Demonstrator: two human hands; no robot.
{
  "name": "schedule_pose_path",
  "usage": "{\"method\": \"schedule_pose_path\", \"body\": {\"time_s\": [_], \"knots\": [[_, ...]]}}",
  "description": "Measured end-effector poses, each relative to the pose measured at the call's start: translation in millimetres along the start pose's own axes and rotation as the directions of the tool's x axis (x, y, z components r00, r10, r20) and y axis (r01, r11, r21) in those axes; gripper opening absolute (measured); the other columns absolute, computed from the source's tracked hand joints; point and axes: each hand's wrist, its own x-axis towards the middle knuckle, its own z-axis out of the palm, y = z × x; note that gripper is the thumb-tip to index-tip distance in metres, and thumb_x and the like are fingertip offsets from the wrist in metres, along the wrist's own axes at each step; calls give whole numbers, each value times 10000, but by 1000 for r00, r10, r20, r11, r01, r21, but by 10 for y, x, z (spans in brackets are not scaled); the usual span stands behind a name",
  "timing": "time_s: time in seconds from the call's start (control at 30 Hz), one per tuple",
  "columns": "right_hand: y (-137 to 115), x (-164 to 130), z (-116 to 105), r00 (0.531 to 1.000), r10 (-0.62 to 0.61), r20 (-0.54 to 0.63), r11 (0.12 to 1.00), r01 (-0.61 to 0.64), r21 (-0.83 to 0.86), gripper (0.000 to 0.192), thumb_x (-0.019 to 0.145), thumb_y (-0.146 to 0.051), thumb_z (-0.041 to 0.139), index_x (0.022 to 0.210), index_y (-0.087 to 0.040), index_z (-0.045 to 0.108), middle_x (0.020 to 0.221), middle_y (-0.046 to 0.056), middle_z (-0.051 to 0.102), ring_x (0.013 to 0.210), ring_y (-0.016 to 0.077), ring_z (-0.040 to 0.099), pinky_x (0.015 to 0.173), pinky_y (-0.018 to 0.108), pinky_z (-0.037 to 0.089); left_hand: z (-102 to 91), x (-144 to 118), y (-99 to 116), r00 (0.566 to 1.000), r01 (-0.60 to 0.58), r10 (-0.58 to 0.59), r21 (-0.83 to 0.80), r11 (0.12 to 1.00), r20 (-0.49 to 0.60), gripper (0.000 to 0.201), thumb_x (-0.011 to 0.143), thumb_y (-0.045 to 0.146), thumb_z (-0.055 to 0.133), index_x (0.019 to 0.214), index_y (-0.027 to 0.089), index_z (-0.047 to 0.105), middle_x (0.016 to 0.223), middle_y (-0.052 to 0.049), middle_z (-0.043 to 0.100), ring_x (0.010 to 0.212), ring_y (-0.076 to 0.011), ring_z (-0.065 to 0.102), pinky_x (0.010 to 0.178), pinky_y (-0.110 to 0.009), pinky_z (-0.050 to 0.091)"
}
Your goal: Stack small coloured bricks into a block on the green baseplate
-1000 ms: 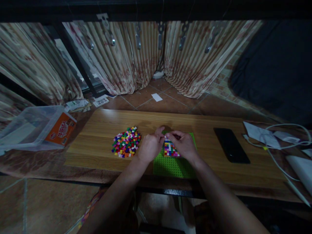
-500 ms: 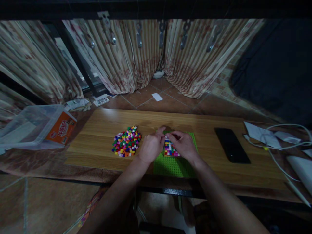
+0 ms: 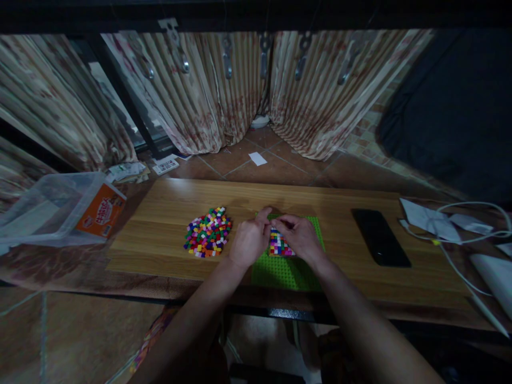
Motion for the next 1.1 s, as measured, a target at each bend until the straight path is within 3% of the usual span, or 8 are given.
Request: {"method": "schedule_pose_path", "body": {"time_s": [0.3,0.4,0.57,0.67,0.73,0.83,0.97,1.1], "knots": [[-25,-8,14,1000,10,-5,1000,-10,-29,356,837,-515,559,851,-214,749,753,29,731,669,176,638,610,271,425,-2,-17,23,1000,20,-20,-12,1000,-1,409,881,172,530,1290,183,515,958,-49,760,854,-184,725,817,-283,555],[-29,-4,23,1000,2,-14,998,-1,64,377,861,-512,518,876,-205,736,770,33,729,704,181,648,645,274,449,8,-28,15,999,32,-33,-44,999,-20,402,876,158,513,1277,180,525,959,-44,758,853,-177,725,810,-272,555],[133,34,-290,954,13,-298,985,39,167,463,917,-527,380,1024,-199,689,1036,81,716,986,216,641,869,319,468,23,-51,-42,997,57,-61,-77,995,-42,385,901,218,479,1279,166,531,958,-65,758,789,-185,724,747,-276,563],[409,-21,-742,863,44,-503,990,-106,-96,509,869,-527,464,1134,-131,643,1142,173,663,1084,288,591,928,393,441,20,-50,-100,993,82,-90,-106,991,-70,369,920,311,454,1251,185,558,1017,-71,750,868,-203,721,787,-303,567],[631,-114,-1063,782,143,-607,885,-376,-276,599,818,-530,546,1195,-68,605,1196,248,609,1181,364,518,991,471,380,11,-34,-138,994,82,-90,-116,990,-65,376,909,366,456,1213,185,583,1032,-73,744,900,-213,716,818,-327,569],[924,-275,-1412,651,360,-668,684,-671,-285,856,735,-618,618,1349,-43,465,1325,302,495,1260,440,432,978,537,366,-7,-6,-175,993,94,-103,-141,986,-57,417,894,419,453,1197,167,590,1032,-79,738,913,-224,712,815,-344,576],[1119,-372,-1549,656,508,-558,587,-738,-334,928,668,-717,616,1326,-76,488,1356,288,461,1265,461,414,960,562,371,-29,-4,-189,991,109,-118,-143,984,-57,433,877,447,468,1194,177,589,1038,-78,737,909,-231,711,791,-350,586],[1153,-352,-1521,691,498,-524,573,-715,-400,936,611,-686,685,1293,-69,509,1317,273,482,1237,451,432,947,539,383,-42,-13,-206,993,90,-101,-154,984,-61,423,864,459,487,1166,186,599,1057,-79,731,930,-234,707,797,-355,588]]}}
